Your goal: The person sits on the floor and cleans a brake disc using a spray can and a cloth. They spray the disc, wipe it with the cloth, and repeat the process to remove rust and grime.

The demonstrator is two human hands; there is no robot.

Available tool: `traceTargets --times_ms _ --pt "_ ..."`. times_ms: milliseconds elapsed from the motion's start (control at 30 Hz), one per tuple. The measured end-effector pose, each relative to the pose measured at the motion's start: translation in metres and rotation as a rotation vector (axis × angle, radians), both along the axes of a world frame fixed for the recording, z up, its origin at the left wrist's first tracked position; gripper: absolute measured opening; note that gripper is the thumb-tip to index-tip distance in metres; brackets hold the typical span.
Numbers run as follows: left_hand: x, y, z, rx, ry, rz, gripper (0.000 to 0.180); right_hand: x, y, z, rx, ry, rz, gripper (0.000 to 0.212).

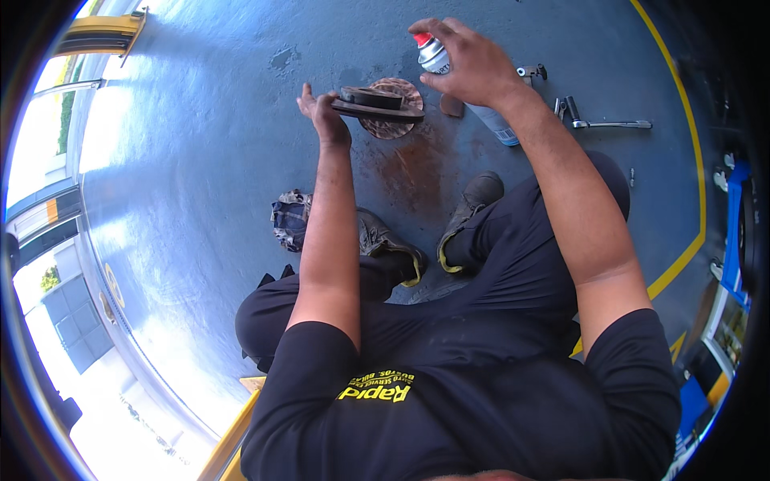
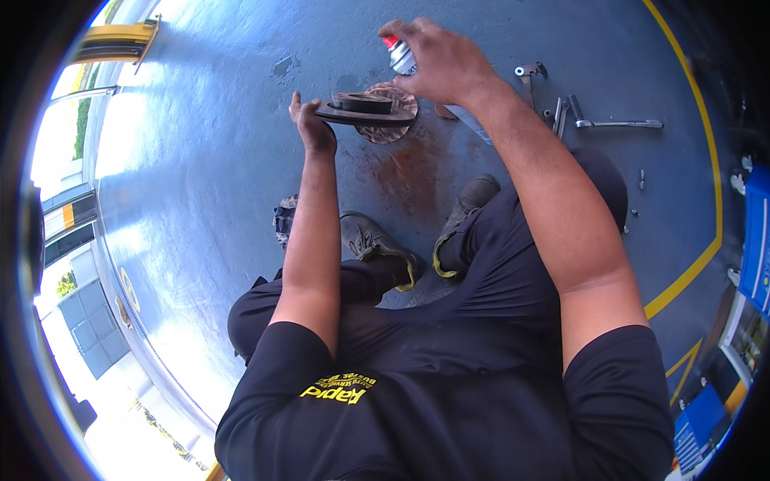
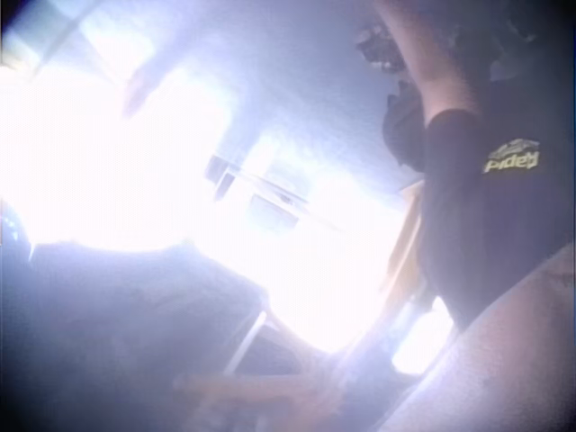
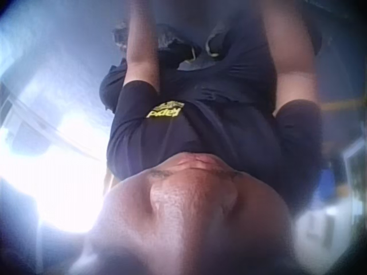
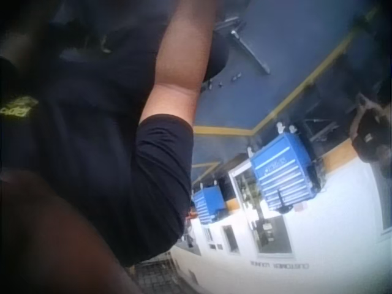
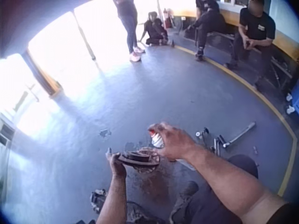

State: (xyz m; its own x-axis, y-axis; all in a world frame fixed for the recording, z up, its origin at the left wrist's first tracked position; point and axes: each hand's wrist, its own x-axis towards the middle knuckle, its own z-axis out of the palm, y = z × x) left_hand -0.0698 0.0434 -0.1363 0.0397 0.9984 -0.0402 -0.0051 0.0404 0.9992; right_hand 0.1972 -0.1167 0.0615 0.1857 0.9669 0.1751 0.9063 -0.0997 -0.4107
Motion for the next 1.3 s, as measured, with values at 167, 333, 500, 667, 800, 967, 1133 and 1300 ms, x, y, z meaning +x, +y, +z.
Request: traceTargets --times_ms 167,333,500,667,800,967,1133,1300 --pt "0.036 -0.009 0.032 -0.396 -0.639 0.116 0.062 0.002 -0.020 -0.023 -0.021 0.094 0.183 0.071" --pt "0.003 0.012 0.022 -0.379 -0.676 0.092 0.058 -0.020 -0.017 -0.030 0.163 0.279 0.402 0.072" --pt "-0.037 0.019 -0.007 -0.391 -0.664 0.037 0.074 -0.037 -0.011 -0.031 0.189 0.428 0.453 0.069" --pt "-0.056 0.016 -0.015 -0.519 -0.772 -0.106 0.074 -0.041 -0.009 -0.037 0.208 0.528 0.445 0.068" --pt "-0.053 0.012 -0.006 -0.568 -0.768 -0.111 0.061 -0.034 -0.013 -0.038 0.086 0.472 0.463 0.068" --pt "-0.066 0.017 -0.012 -0.619 -0.759 -0.145 0.053 -0.034 -0.013 -0.035 0.028 0.380 0.454 0.072" --pt "-0.076 0.014 -0.027 -0.562 -0.746 -0.158 0.051 -0.019 -0.008 -0.032 0.025 0.092 0.352 0.074" --pt "-0.077 0.012 -0.027 -0.554 -0.817 -0.240 0.050 -0.013 -0.003 -0.025 0.001 0.142 0.280 0.072"
